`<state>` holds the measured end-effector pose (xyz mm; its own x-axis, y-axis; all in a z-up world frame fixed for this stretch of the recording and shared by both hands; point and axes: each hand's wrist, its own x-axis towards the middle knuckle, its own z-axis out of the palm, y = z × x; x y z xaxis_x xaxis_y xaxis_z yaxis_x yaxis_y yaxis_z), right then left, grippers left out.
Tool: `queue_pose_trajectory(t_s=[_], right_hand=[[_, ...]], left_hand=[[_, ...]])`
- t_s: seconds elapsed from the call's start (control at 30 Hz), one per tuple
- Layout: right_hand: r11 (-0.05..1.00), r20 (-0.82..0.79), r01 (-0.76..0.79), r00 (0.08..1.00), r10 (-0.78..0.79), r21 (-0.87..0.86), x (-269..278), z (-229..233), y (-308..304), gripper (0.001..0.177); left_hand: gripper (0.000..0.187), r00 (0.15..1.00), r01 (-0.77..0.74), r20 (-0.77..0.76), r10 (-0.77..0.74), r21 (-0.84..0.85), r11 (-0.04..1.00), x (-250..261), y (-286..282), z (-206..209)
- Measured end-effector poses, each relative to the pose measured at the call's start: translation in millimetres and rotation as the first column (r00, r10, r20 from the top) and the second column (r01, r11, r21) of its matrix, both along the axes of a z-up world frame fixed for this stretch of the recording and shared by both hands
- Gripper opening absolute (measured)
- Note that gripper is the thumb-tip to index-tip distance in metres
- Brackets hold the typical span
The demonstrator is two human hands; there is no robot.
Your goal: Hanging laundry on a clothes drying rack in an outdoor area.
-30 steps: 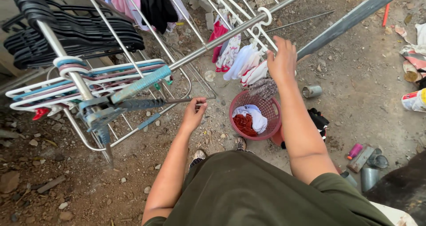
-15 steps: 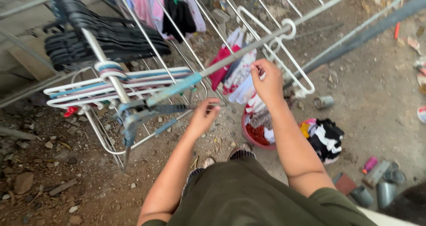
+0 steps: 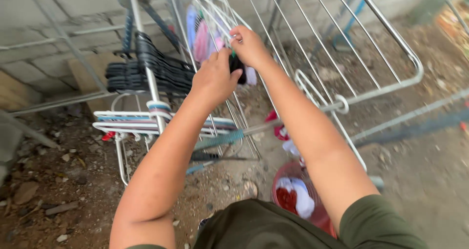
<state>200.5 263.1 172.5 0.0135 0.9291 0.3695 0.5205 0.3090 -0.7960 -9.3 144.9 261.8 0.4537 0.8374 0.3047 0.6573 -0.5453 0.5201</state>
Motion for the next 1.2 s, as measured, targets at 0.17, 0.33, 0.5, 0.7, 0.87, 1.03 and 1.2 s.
queue_pose_trajectory(t_s=[0.17, 0.33, 0.5, 0.7, 0.87, 1.03, 1.2], right_hand=[[0.991, 0.146, 0.129, 0.980, -0.133, 0.031, 1, -64, 128, 0.035], [0.969, 0.360, 0.244, 0.908, -0.214, -0.038, -7, -75, 173, 0.044], [0.931, 0.458, 0.355, 0.845, -0.277, -0.091, -30, -62, 180, 0.059], [0.856, 0.411, 0.486, 0.827, -0.385, -0.176, -18, -96, 223, 0.048], [0.807, 0.071, 0.344, 0.932, -0.355, -0.480, -10, -124, 250, 0.027], [0.831, 0.032, 0.402, 0.905, -0.423, -0.385, -2, -146, 265, 0.028], [0.844, -0.091, 0.421, 0.876, -0.473, -0.333, -12, -115, 235, 0.026]], left_hand=[[0.064, 1.000, -0.001, 0.013, 0.001, -0.010, 1.000, -19, 37, -31], [0.060, 0.999, -0.017, -0.045, 0.010, -0.172, 0.985, -24, 35, -32], [0.052, 0.998, -0.005, -0.059, -0.006, -0.192, 0.981, -26, 28, -22], [0.050, 0.994, -0.062, -0.101, 0.044, -0.182, 0.981, -30, 26, -17], [0.047, 0.986, -0.092, -0.154, 0.060, -0.209, 0.974, -29, 28, -17], [0.047, 0.989, -0.095, -0.127, 0.078, -0.132, 0.987, -32, 36, -26], [0.047, 0.988, -0.062, -0.152, 0.037, -0.161, 0.985, -31, 33, -17]])
